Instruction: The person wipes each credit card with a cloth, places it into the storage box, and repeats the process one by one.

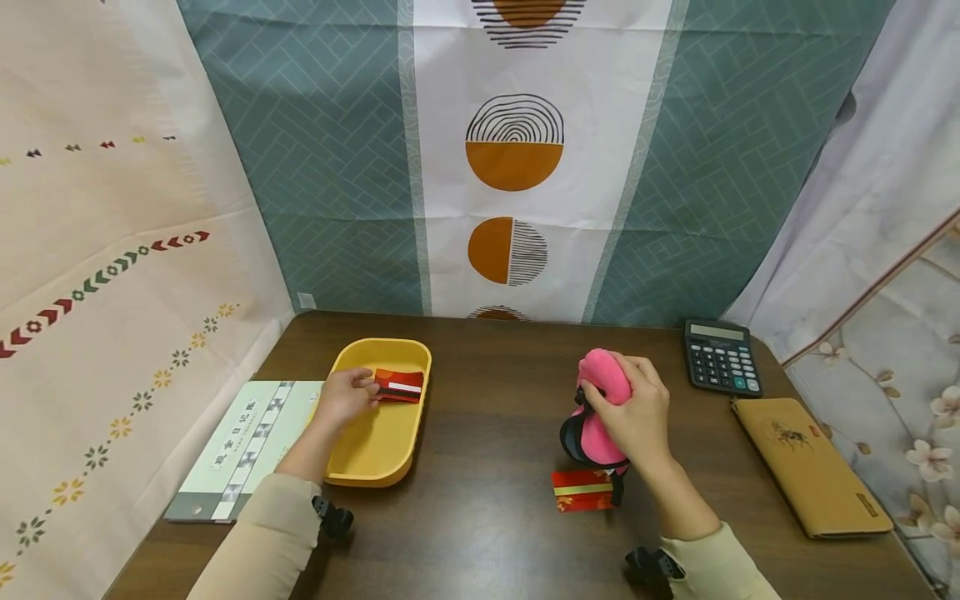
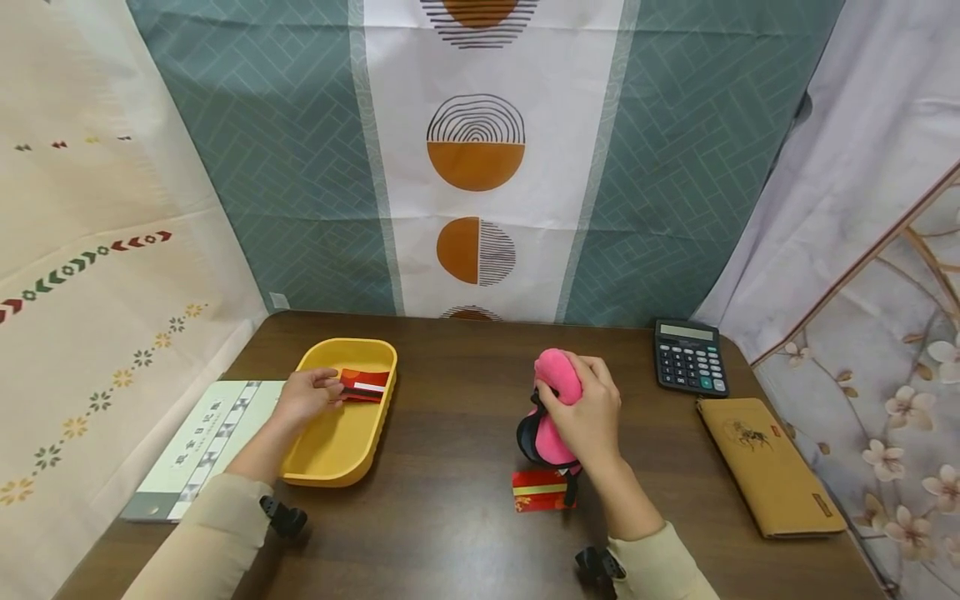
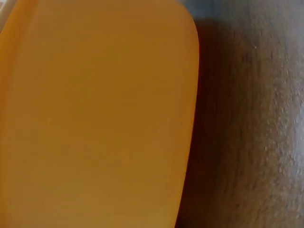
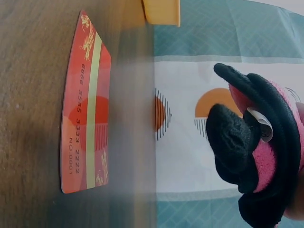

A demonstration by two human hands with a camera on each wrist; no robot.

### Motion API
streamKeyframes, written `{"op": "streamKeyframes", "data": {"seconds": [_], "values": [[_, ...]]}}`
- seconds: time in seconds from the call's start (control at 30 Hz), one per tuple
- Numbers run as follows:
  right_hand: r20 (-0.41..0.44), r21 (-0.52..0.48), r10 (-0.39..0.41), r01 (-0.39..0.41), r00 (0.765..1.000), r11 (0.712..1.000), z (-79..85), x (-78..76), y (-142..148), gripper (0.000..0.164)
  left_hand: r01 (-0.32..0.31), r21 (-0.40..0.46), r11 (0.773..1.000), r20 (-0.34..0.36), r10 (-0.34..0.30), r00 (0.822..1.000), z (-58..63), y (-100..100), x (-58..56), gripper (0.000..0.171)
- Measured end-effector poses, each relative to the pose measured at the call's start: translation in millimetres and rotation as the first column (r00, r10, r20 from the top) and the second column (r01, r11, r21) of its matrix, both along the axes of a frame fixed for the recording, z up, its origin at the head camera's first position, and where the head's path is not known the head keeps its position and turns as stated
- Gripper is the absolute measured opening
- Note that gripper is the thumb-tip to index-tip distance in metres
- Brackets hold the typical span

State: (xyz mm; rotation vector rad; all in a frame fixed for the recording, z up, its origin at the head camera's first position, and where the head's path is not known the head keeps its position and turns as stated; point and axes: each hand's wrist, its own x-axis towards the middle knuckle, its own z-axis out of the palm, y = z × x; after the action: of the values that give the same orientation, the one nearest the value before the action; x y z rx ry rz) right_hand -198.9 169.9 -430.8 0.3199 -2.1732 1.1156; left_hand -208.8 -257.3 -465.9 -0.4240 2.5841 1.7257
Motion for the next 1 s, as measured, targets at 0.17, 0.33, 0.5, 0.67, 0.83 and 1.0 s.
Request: {"op": "streamKeyframes", "data": {"seconds": [0.17,0.33,0.5,0.67,0.83,1.0], "values": [[-0.006,0.002,-0.004,0.004,1.0,1.0,-1.0,0.0,2,0.05,0.037,-0.366,0.93,-0.006,-0.042,0.999,2.6,-2,0.5,0.04],[-0.008,-0.004,0.002,-0.002,1.0,1.0,-1.7,0.0,5,0.051,0.035,-0.486,0.873,-0.036,-0.06,0.998,9.8,1,1.0,0.042],[-0.005,-0.003,-0.008,0.008,1.0,1.0,-3.0,0.5,8,0.052,0.007,-0.479,0.878,-0.112,-0.069,0.991,19.4,16,4.7,0.04],[0.003,-0.007,-0.018,0.018,1.0,1.0,-3.3,0.7,12,0.052,-0.014,-0.464,0.886,-0.222,-0.102,0.97,29.3,45,10.9,0.035],[0.004,-0.012,-0.022,0.022,1.0,1.0,-2.1,0.6,17,0.052,0.005,-0.382,0.924,-0.368,-0.157,0.916,42.2,75,18.6,0.029],[0.006,-0.022,-0.037,0.037,0.999,0.999,-0.1,-0.8,24,0.052,0.136,-0.3,0.944,-0.403,-0.255,0.879,52.7,105,24.3,0.027]]}}
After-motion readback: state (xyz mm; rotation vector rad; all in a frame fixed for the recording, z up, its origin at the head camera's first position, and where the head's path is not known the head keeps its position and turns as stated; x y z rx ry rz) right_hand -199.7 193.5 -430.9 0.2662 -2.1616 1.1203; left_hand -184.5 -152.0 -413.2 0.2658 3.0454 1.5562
